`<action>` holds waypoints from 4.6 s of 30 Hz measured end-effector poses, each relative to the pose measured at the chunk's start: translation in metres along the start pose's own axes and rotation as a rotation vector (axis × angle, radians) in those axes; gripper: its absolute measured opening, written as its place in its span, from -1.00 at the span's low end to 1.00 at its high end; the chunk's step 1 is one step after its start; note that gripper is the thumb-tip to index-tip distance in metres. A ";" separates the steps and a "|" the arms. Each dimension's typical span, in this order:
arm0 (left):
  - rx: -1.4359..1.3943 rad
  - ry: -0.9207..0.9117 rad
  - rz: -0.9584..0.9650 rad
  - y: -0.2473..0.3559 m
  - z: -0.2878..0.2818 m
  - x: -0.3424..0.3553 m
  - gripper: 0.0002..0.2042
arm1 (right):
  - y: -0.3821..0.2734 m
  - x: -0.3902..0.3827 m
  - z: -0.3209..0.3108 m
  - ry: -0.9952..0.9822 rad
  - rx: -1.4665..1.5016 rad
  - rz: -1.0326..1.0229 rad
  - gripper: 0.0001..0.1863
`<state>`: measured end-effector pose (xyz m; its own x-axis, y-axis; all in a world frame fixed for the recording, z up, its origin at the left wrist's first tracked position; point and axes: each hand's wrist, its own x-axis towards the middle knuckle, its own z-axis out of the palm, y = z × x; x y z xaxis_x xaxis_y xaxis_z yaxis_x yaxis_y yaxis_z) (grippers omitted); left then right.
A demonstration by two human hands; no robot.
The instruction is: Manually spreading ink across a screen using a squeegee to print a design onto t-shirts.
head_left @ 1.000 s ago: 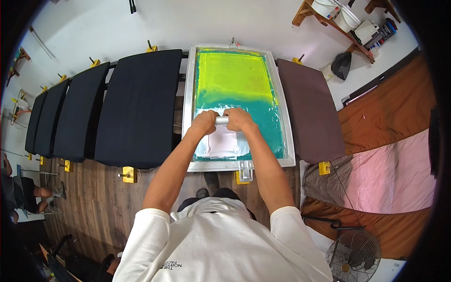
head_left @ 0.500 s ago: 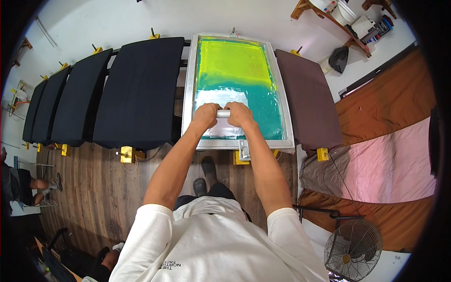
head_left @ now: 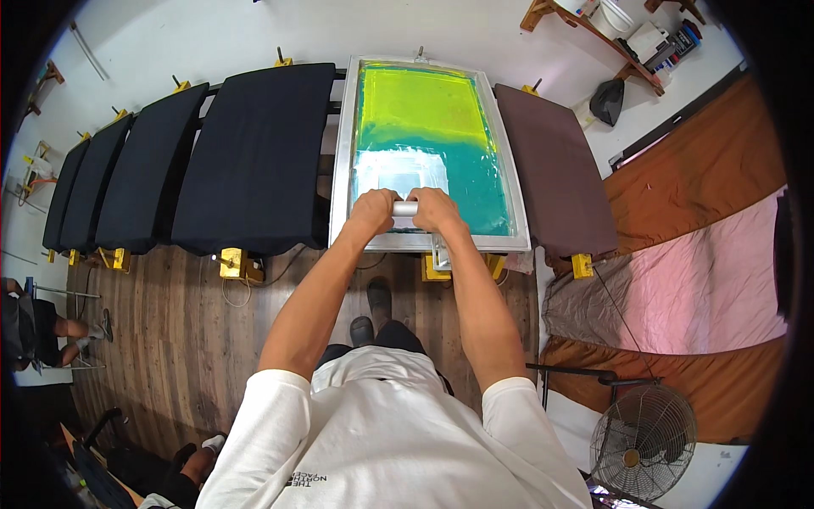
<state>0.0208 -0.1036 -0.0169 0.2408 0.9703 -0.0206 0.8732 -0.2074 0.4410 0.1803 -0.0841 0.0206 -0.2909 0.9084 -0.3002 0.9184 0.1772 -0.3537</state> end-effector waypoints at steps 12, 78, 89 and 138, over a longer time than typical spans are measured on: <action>-0.040 0.103 0.044 0.009 0.015 -0.033 -0.65 | 0.001 -0.032 0.015 0.087 -0.012 -0.057 -0.57; -0.893 0.299 -0.693 -0.082 0.031 -0.032 -0.45 | 0.282 -0.020 0.010 0.339 1.123 0.453 -0.61; -0.977 0.390 -0.688 -0.070 0.023 -0.029 -0.47 | 0.286 -0.022 0.011 0.426 1.417 0.522 -0.58; -0.866 0.502 -0.706 -0.054 -0.031 -0.047 -0.50 | 0.244 -0.051 -0.015 0.564 1.334 0.431 -0.58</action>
<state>-0.0505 -0.1337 -0.0119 -0.5284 0.8163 -0.2333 0.1295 0.3490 0.9281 0.4231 -0.0821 -0.0370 0.3525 0.8766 -0.3278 -0.0950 -0.3149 -0.9444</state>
